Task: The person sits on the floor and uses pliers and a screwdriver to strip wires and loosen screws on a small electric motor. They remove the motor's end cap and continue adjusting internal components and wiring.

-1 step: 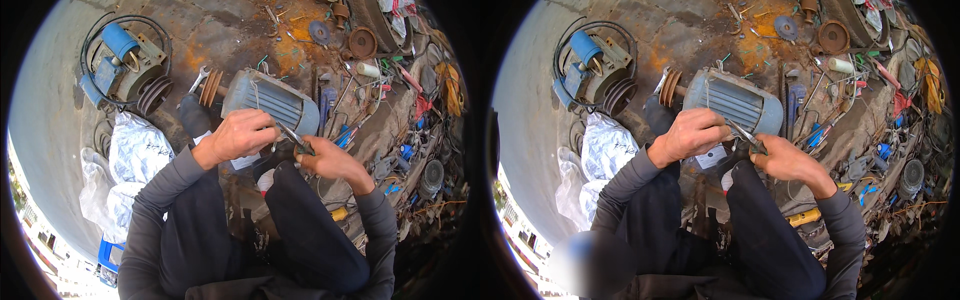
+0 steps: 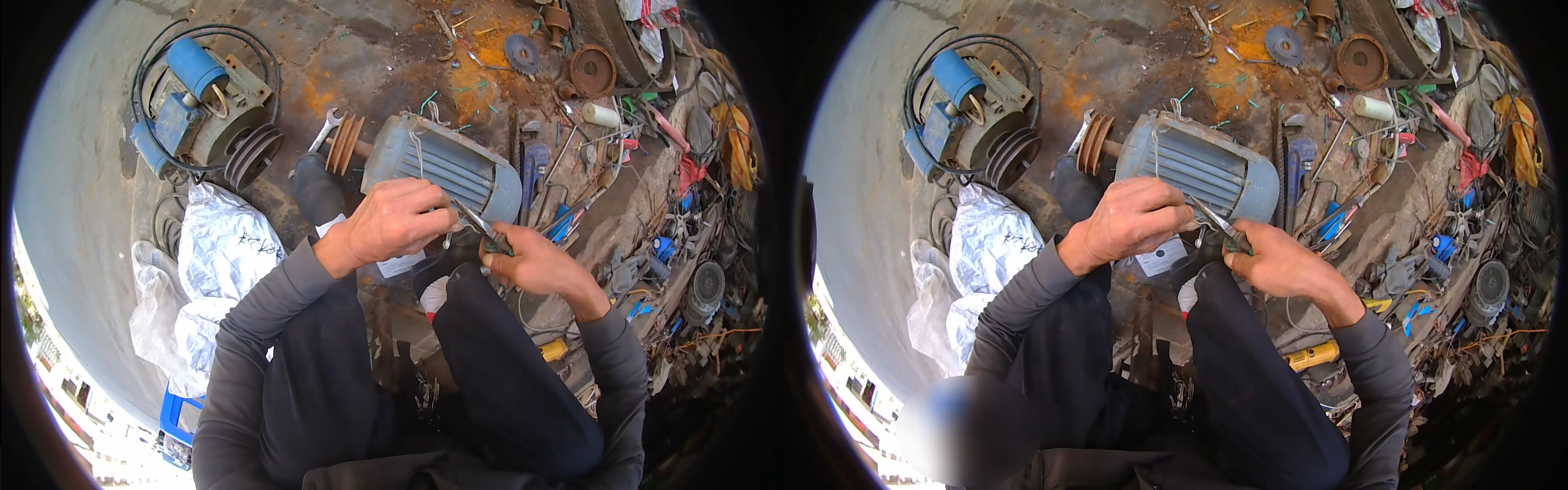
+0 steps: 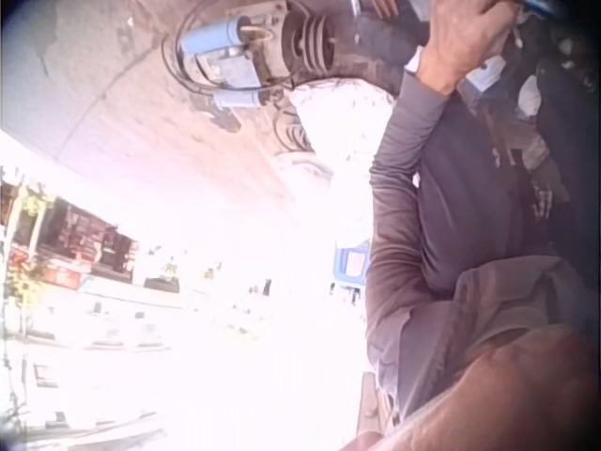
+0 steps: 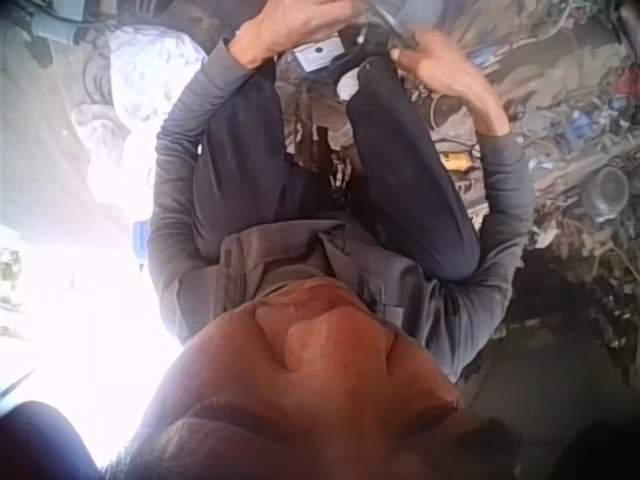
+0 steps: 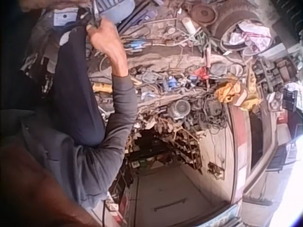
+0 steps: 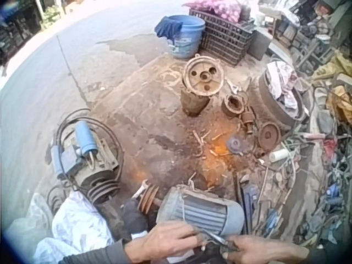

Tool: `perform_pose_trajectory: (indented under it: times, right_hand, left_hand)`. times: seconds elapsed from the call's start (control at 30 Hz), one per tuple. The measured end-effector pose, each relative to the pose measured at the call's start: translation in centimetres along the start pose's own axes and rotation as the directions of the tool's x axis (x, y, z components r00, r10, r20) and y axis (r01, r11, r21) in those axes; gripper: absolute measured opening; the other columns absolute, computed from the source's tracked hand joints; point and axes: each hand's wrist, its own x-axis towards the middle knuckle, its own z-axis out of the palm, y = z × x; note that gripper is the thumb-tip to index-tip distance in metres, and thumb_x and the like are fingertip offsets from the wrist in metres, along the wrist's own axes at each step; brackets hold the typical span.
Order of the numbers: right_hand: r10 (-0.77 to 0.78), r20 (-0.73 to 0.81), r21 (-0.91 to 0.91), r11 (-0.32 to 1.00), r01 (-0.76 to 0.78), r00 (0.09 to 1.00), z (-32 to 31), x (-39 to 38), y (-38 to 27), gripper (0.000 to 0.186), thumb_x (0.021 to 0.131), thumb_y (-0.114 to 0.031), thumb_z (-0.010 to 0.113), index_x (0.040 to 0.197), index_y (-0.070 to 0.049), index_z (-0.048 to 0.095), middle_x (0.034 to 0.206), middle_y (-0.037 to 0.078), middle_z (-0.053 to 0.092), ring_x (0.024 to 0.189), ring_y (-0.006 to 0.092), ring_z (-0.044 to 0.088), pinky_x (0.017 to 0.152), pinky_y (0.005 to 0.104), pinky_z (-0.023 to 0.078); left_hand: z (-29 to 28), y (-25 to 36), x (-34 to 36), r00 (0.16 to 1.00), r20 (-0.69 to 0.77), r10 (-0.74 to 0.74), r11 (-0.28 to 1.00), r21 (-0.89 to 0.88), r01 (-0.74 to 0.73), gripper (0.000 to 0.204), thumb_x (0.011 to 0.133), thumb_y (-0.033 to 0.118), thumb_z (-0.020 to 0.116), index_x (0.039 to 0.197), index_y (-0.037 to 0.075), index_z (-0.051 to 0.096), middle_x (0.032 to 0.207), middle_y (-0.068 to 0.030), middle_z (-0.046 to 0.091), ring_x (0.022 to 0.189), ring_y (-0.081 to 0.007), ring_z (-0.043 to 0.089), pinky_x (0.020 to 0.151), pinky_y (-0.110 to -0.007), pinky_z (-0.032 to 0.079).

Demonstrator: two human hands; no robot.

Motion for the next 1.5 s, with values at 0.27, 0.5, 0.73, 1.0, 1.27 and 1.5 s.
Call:
perform_pose_trajectory:
  times: [0.27,0.5,0.73,1.0,1.27,1.5]
  right_hand:
    - [-0.084,-0.034,0.401,0.912,0.090,0.996,3.3,0.0,1.5,0.009,0.105,-0.012,0.065,0.106,-0.004,0.061,0.077,-0.001,0.059,0.067,0.0073,0.054,0.060,0.0274,0.045]
    - [-0.036,-0.290,0.553,0.809,0.198,0.956,6.3,-1.3,0.5,0.008,0.105,-0.011,0.067,0.108,-0.004,0.064,0.078,-0.001,0.061,0.068,0.0067,0.056,0.059,0.0270,0.045]
    - [-0.113,-0.458,0.265,0.929,0.257,0.882,6.2,-0.3,0.8,0.017,0.104,-0.010,0.067,0.117,0.001,0.065,0.088,0.007,0.070,0.080,0.0138,0.063,0.075,0.0325,0.052]
    - [-0.254,-0.362,0.223,0.911,0.348,0.897,3.4,1.4,0.8,0.024,0.107,-0.016,0.067,0.124,0.001,0.064,0.101,0.007,0.071,0.094,0.0133,0.061,0.089,0.0321,0.051]
    - [-0.405,-0.193,0.160,0.886,0.436,0.894,1.5,4.0,-3.6,0.030,0.108,-0.023,0.067,0.130,-0.003,0.064,0.107,0.003,0.070,0.102,0.0111,0.062,0.094,0.0307,0.051]
    - [-0.450,-0.174,0.107,0.876,0.471,0.876,1.4,5.2,-4.4,0.029,0.108,-0.023,0.066,0.130,-0.004,0.063,0.105,0.003,0.069,0.101,0.0109,0.060,0.093,0.0312,0.050]
  left_hand:
    - [0.2,0.2,0.2,0.991,-0.136,-0.014,0.998,-0.060,0.006,0.028,0.076,0.007,0.091,0.096,0.007,0.072,0.089,-0.0050,0.071,0.075,-0.0255,0.069,0.065,-0.036,0.055]
    - [0.3,0.9,1.2,0.983,-0.163,-0.079,0.996,0.029,0.085,0.026,0.075,0.011,0.092,0.092,0.009,0.072,0.085,-0.0016,0.071,0.075,-0.0234,0.066,0.067,-0.035,0.050]
    - [-1.7,2.0,2.3,0.983,-0.142,-0.121,0.965,0.217,0.150,0.019,0.081,0.011,0.087,0.096,0.011,0.075,0.086,0.0002,0.071,0.084,-0.0207,0.063,0.076,-0.036,0.046]
    - [-2.0,1.3,1.5,0.881,-0.146,-0.451,0.848,-0.378,0.372,0.017,0.102,0.015,0.073,0.110,0.001,0.073,0.094,-0.0113,0.071,0.085,-0.0240,0.069,0.080,-0.036,0.054]
    - [-2.8,-0.1,0.8,0.795,-0.156,-0.587,0.695,-0.601,0.396,0.035,0.113,0.033,0.061,0.113,0.000,0.071,0.098,-0.0064,0.070,0.088,-0.0125,0.062,0.078,-0.030,0.049]
    - [-3.2,-0.6,0.3,0.751,-0.131,-0.648,0.557,-0.754,0.349,0.038,0.113,0.037,0.061,0.105,0.002,0.070,0.090,0.0020,0.061,0.082,-0.0062,0.050,0.074,-0.026,0.041]
